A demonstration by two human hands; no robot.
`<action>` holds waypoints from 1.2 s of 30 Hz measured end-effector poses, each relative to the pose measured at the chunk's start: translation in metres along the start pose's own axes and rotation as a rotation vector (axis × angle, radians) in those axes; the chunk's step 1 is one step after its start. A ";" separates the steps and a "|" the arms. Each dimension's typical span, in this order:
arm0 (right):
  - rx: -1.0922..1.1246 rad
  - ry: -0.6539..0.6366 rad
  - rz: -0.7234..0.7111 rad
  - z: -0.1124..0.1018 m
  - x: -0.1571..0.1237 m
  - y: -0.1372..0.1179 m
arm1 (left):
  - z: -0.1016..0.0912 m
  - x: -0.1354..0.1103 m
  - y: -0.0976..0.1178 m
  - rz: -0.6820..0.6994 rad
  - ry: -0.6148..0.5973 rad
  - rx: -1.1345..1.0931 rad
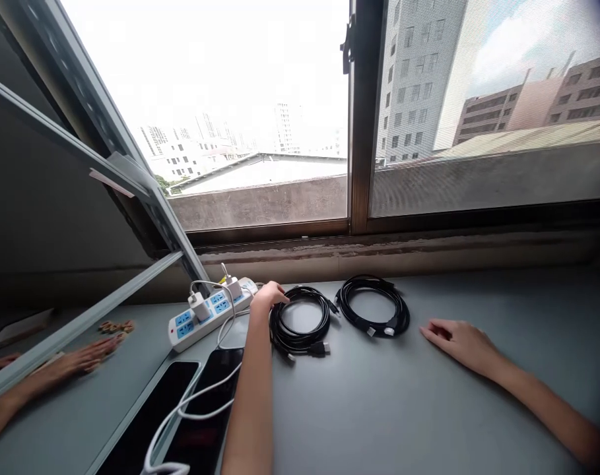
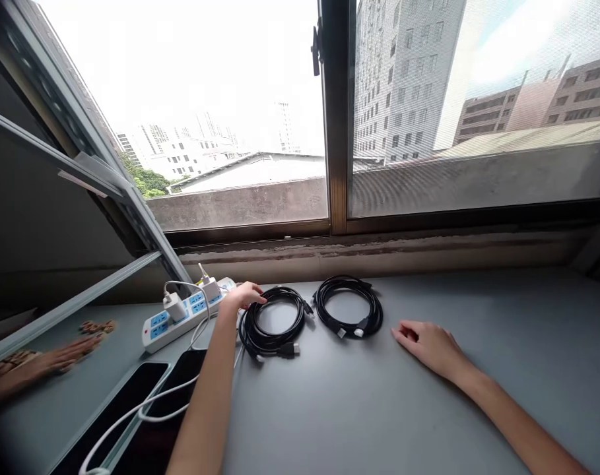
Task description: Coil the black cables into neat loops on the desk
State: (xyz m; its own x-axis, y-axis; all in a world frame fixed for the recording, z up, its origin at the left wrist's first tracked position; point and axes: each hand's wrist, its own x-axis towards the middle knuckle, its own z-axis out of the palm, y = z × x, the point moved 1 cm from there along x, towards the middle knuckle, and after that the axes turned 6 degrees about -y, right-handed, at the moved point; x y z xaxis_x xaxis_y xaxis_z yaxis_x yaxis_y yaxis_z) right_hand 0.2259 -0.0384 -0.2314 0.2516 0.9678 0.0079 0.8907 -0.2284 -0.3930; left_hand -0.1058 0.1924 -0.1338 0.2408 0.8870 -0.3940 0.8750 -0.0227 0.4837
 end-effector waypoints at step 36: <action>0.691 0.373 -0.263 -0.089 -0.017 -0.114 | -0.006 -0.170 0.110 0.909 -0.270 -0.907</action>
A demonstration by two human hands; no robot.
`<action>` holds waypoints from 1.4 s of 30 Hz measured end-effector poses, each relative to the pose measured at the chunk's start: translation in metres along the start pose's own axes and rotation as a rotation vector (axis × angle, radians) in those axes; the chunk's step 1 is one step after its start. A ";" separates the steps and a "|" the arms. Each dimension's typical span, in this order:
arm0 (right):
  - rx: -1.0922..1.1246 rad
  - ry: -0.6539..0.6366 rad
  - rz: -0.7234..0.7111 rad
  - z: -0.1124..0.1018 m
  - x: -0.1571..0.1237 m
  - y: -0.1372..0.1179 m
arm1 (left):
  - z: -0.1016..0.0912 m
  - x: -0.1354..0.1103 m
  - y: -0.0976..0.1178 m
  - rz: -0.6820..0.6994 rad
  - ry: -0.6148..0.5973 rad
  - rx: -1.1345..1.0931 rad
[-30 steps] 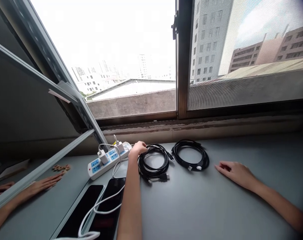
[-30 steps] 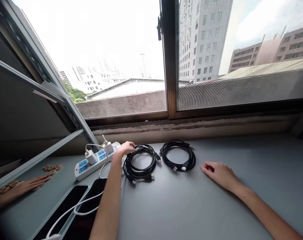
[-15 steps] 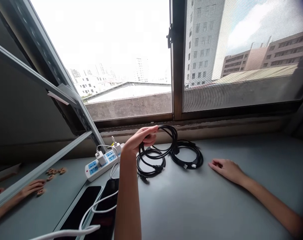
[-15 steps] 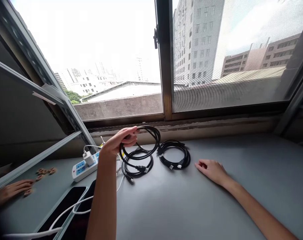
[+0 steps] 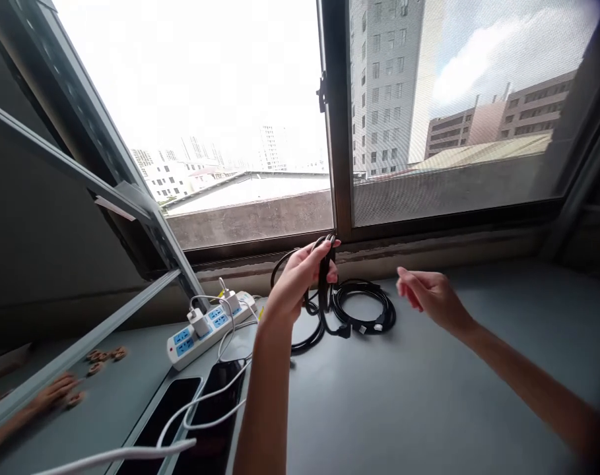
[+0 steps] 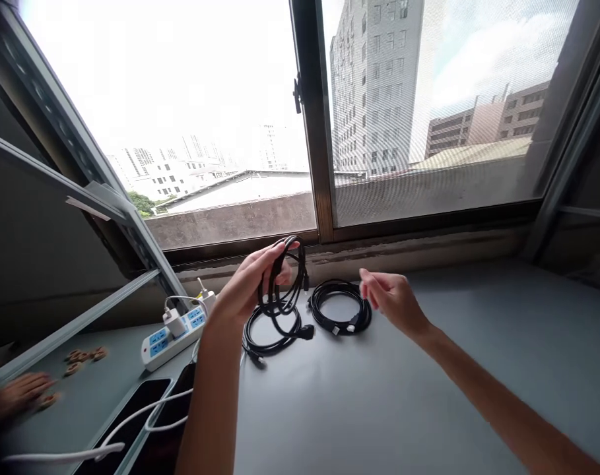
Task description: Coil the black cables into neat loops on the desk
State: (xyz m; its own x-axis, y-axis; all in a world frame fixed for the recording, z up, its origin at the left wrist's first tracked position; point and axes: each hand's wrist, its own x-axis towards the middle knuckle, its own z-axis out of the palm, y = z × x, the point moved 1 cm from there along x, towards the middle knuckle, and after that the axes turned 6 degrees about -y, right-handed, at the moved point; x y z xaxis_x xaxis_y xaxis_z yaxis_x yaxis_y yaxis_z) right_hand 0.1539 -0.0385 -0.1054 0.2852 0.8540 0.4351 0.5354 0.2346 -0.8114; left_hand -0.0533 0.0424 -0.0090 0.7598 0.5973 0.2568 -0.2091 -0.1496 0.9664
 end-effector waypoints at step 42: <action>0.266 0.127 -0.248 -0.015 0.032 -0.102 | 0.012 0.020 -0.024 0.148 0.223 0.478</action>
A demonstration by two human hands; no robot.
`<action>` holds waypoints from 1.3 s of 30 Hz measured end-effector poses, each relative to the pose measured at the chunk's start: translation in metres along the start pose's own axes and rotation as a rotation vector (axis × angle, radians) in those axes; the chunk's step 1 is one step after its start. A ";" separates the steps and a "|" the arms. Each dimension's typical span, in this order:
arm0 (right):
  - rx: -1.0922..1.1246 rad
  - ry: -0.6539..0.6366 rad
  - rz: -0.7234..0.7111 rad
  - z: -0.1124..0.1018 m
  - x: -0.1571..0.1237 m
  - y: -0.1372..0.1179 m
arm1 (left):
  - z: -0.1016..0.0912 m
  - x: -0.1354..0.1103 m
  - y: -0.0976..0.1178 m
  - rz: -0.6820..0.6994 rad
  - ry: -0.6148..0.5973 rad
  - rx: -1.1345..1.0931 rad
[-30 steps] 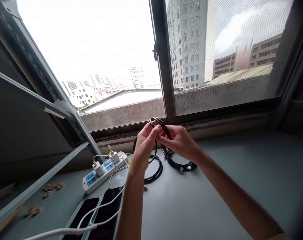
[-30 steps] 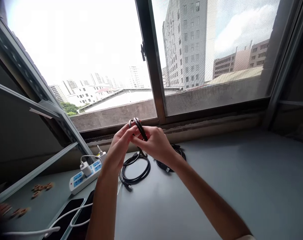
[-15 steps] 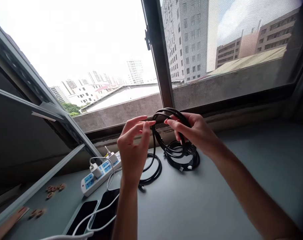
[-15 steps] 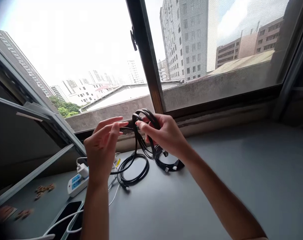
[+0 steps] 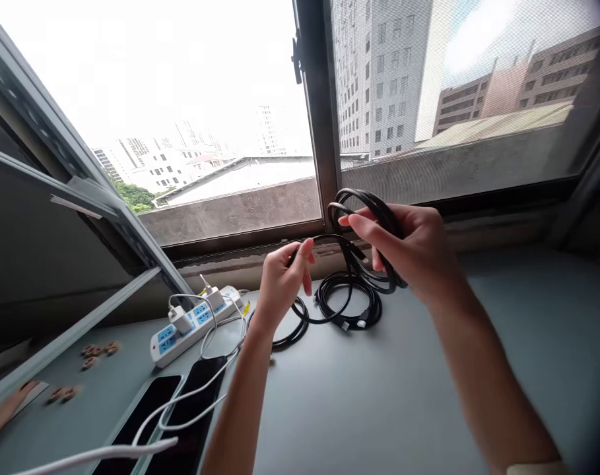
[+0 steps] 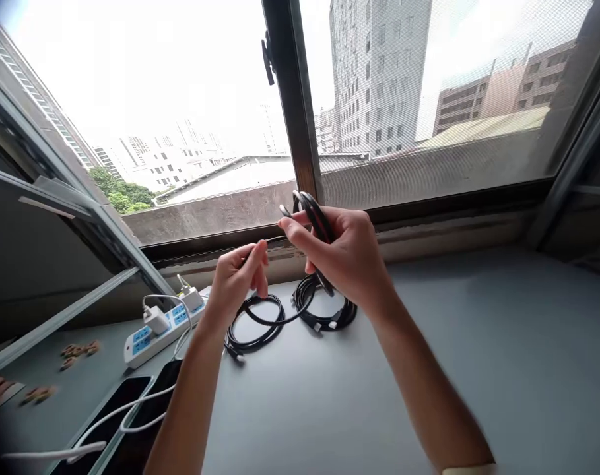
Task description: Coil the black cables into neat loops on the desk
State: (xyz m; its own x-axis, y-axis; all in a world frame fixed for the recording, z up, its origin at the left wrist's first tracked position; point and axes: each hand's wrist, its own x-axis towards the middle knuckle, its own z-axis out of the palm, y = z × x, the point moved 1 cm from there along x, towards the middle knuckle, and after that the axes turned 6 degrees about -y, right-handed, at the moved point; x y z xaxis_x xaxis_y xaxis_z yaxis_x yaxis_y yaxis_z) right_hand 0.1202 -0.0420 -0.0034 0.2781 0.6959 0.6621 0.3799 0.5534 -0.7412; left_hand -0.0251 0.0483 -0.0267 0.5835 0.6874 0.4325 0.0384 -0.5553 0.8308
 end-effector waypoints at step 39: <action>-0.124 -0.605 0.028 0.034 -0.006 0.009 | -0.006 -0.021 0.028 -0.094 -0.047 -0.460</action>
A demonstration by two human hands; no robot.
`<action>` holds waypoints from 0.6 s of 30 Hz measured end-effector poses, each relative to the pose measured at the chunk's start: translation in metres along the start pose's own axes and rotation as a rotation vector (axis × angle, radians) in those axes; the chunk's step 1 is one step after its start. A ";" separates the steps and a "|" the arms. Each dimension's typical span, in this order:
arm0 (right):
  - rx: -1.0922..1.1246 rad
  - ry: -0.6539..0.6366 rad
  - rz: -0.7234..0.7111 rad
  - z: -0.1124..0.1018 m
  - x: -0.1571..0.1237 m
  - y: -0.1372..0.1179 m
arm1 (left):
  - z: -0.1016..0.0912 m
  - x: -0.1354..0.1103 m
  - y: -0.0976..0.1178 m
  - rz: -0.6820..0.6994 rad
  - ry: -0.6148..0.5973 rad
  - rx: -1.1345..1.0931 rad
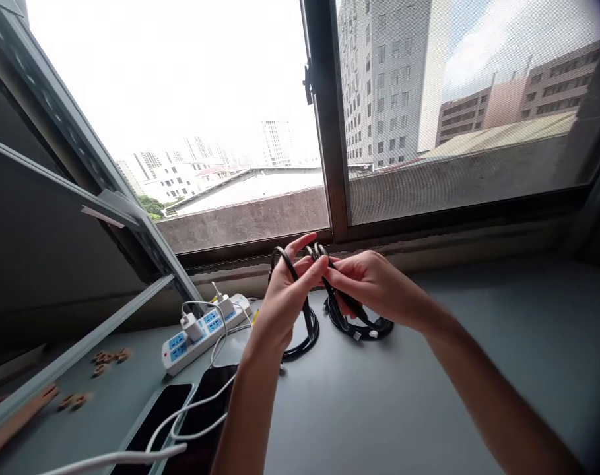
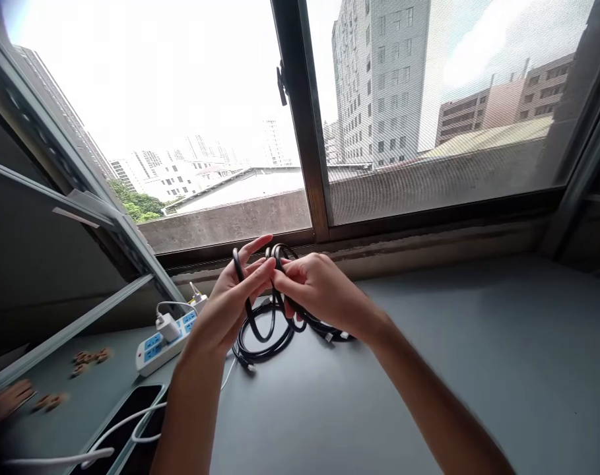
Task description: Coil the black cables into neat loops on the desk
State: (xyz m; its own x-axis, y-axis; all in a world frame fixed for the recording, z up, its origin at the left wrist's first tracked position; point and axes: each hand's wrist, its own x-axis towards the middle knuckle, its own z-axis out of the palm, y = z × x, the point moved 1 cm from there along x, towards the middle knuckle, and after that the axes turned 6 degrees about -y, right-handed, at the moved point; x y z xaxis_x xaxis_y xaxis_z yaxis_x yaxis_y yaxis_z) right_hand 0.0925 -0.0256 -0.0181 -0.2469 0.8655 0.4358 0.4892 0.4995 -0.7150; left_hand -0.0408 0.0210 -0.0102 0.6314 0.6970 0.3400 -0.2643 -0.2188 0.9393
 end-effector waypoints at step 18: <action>0.040 0.325 0.032 -0.018 -0.004 0.007 | -0.021 -0.004 0.016 0.106 0.230 0.021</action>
State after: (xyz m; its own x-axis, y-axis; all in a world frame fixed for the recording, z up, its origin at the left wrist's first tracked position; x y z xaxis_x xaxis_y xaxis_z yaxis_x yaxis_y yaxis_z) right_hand 0.1116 -0.0269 -0.0151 0.0511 0.8268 0.5601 0.4576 0.4791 -0.7490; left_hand -0.0625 0.0292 0.0028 0.4176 0.8062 0.4190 -0.3035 -0.3109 0.9007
